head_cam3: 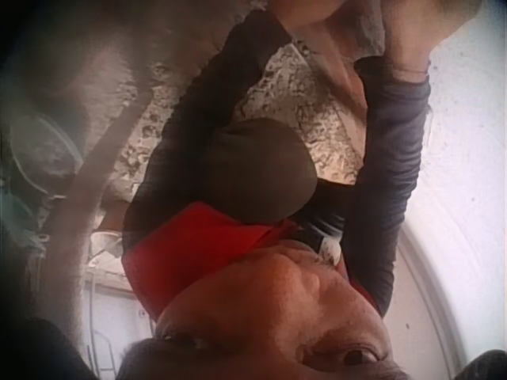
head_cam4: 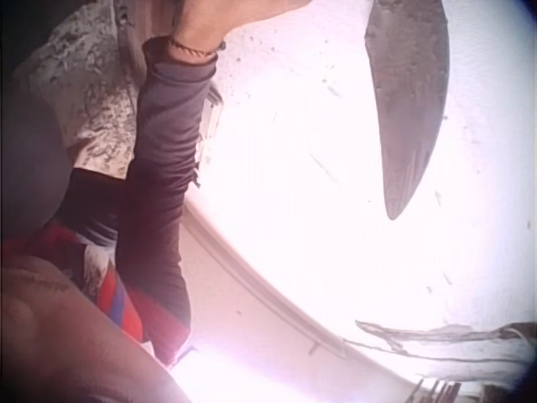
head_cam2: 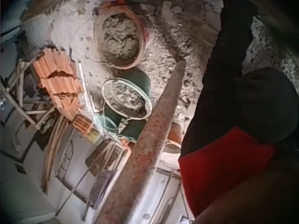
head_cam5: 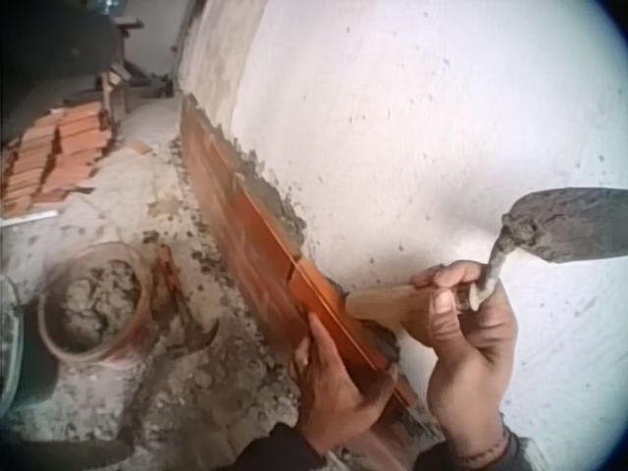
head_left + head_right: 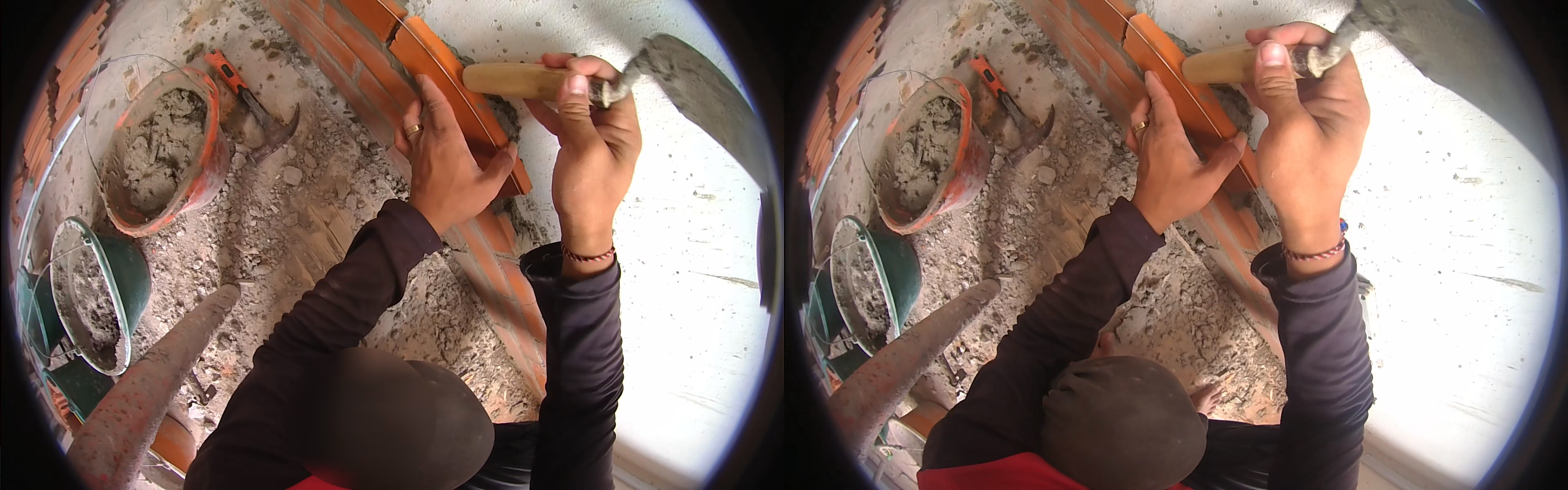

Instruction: The person picks up a tile, applies mortar to its back using a trowel, and then places the tile onto the lower section of a wall. They use the trowel and a hammer to tap and align the tile against the wall surface.

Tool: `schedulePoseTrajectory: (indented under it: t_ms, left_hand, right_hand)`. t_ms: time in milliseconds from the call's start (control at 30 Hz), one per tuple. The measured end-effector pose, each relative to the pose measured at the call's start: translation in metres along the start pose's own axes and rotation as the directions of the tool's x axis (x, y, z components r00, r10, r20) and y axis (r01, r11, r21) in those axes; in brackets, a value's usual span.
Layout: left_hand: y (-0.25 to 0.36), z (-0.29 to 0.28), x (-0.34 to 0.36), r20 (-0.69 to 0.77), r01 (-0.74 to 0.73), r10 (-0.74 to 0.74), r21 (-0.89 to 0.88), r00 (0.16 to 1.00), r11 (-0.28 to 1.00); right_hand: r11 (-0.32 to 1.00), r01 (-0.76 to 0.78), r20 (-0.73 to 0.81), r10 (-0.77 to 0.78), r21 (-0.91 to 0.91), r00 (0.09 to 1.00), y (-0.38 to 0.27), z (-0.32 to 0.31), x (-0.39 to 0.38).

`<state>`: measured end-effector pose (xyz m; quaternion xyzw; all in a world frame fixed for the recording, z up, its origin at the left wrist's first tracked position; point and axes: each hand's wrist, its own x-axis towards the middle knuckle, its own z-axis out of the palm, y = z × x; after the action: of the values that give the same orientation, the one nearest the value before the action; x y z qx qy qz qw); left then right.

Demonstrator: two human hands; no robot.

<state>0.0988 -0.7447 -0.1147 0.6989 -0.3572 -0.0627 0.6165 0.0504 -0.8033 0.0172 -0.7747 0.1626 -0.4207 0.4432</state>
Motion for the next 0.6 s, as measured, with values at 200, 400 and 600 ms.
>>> schedulePoseTrajectory:
  t_ms: [200,400,600]
  left_hand:
    - [0.006,-0.002,0.0,-0.01,-0.003,0.003,0.074,1.0,0.997]
    - [0.006,-0.002,0.003,-0.015,-0.021,0.021,0.043,1.0,0.999]
    - [-0.002,-0.001,0.003,-0.006,0.002,-0.003,-0.08,1.0,0.997]
  right_hand:
    - [0.992,0.056,0.057,-0.05,-0.113,0.997,0.01,0.002,0.001]
    - [0.993,0.104,-0.033,-0.106,-0.055,0.994,0.004,0.006,0.008]
    - [0.991,0.08,0.028,-0.077,-0.103,0.997,0.001,0.015,0.023]
